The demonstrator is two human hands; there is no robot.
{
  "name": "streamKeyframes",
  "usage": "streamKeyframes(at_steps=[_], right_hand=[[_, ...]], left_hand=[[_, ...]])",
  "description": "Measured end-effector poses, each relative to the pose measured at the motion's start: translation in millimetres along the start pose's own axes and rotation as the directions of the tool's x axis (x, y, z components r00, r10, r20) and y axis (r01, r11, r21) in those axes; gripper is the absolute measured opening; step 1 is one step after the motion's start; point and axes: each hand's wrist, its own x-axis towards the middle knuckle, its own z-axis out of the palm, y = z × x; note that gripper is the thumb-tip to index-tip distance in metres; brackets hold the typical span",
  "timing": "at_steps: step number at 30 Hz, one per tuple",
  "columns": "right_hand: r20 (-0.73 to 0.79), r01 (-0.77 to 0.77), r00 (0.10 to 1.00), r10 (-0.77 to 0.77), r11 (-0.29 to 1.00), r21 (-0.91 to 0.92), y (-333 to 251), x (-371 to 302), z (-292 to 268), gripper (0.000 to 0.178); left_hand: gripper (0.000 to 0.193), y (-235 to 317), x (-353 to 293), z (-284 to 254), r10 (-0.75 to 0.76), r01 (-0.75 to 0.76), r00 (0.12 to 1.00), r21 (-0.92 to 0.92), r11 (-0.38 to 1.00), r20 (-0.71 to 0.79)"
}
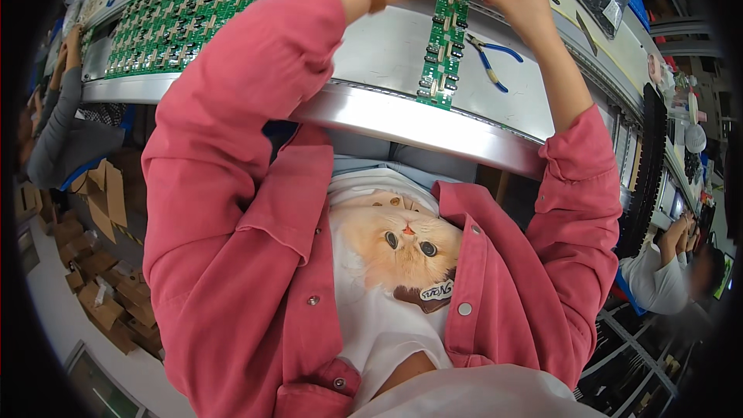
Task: Assembling components on a PCB at a factory workstation.
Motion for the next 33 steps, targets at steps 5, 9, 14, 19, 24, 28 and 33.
streamKeyframes(at_steps=[5, 9, 14, 19, 24, 28, 33], right_hand=[[0.047, 0.220, 0.975, -0.216, 0.970, -0.107, 10.7, -12.5, 0.6, 0.014], [0.129, 0.230, 0.970, -0.207, 0.952, -0.201, 4.0, -24.0, 3.2, 0.013], [0.202, 0.275, 0.955, -0.220, 0.910, -0.311, 4.0, -27.0, 5.0, 0.013], [0.197, 0.288, 0.951, -0.237, 0.913, -0.290, 5.2, -27.5, 5.1, 0.012], [0.217, 0.284, 0.949, -0.228, 0.918, -0.276, 4.3, -26.4, 6.1, 0.011], [0.216, 0.244, 0.958, -0.187, 0.928, -0.282, 6.2, -25.4, 6.0, 0.011], [0.247, 0.271, 0.948, -0.202, 0.918, -0.289, 5.8, -22.7, 5.6, 0.012]], left_hand=[[0.016, -38.8, 52.7, 31.1, -0.036, 0.061, 0.936, 0.060, 0.996, -0.351], [0.017, -42.6, 73.3, 47.8, -0.241, 0.270, 0.880, 0.012, 0.963, -0.410], [0.022, -43.3, 85.1, 55.6, -0.273, 0.347, 0.879, 0.132, 0.929, -0.392], [0.024, -43.1, 87.0, 60.0, -0.241, 0.331, 0.884, 0.172, 0.928, -0.400], [0.025, -31.0, 70.7, 50.2, -0.169, 0.270, 0.825, 0.113, 0.956, -0.539], [0.021, -15.7, 54.4, 26.7, -0.174, 0.164, 0.898, -0.060, 0.985, -0.404], [0.016, -23.1, 42.1, 25.8, -0.074, 0.041, 0.896, -0.085, 0.996, -0.438]])
